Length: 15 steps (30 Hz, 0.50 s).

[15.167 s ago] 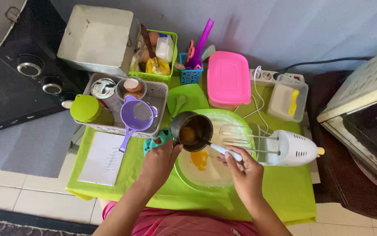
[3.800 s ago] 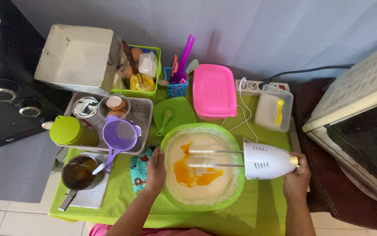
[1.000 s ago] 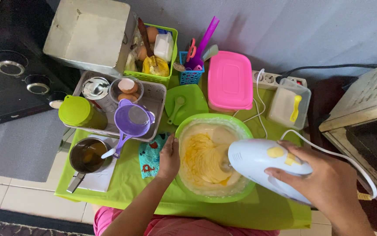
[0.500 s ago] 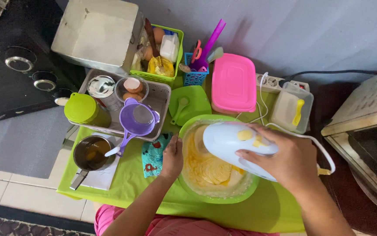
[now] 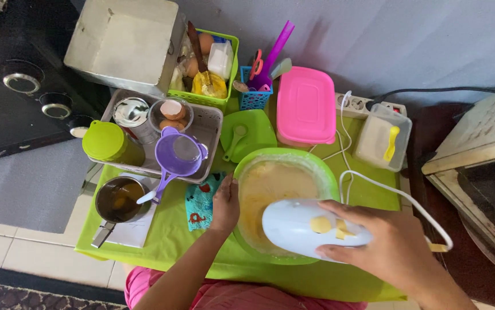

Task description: Using an electric hand mixer to blend cake batter and adding liquid ingredients from a small cup

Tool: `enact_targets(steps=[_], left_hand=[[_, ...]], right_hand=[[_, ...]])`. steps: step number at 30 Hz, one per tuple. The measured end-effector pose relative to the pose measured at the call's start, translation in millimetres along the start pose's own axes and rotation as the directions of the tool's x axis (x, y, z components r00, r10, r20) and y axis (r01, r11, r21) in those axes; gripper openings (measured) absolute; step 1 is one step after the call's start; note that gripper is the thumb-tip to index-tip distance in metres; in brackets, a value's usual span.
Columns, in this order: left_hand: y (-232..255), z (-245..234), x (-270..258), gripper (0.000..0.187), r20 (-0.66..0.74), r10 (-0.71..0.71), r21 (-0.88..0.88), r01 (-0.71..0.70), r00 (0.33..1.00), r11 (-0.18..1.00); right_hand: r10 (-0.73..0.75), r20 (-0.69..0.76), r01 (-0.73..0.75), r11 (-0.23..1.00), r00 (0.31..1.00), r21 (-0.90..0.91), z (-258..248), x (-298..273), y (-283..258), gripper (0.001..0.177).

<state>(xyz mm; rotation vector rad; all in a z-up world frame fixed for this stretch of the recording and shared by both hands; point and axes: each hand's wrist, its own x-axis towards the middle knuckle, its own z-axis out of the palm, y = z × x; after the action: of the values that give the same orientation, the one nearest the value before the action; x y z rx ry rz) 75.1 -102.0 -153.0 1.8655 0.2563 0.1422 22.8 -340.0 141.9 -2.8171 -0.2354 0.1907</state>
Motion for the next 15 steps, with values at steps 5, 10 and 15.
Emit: enact_targets(steps=[5,10,15], left_hand=[[2.3,0.2,-1.5,0.043,0.001,0.038,-0.039,-0.038,0.999,0.999],[8.4,-2.0,-4.7,0.044,0.013,-0.004,-0.021,0.004,1.0,1.0],[-2.2,1.5,-3.4,0.042,0.002,0.003,0.029,-0.004,1.0,1.0]], right_hand=[[0.154,0.022,-0.151,0.981,0.988,-0.124,-3.5,-13.3,41.2,0.078],[0.291,0.011,-0.284,0.942,0.957,-0.179,-10.0,-18.7,63.3,0.075],[0.278,-0.126,-0.295,0.944,0.952,-0.148,-12.8,-16.8,68.2,0.069]])
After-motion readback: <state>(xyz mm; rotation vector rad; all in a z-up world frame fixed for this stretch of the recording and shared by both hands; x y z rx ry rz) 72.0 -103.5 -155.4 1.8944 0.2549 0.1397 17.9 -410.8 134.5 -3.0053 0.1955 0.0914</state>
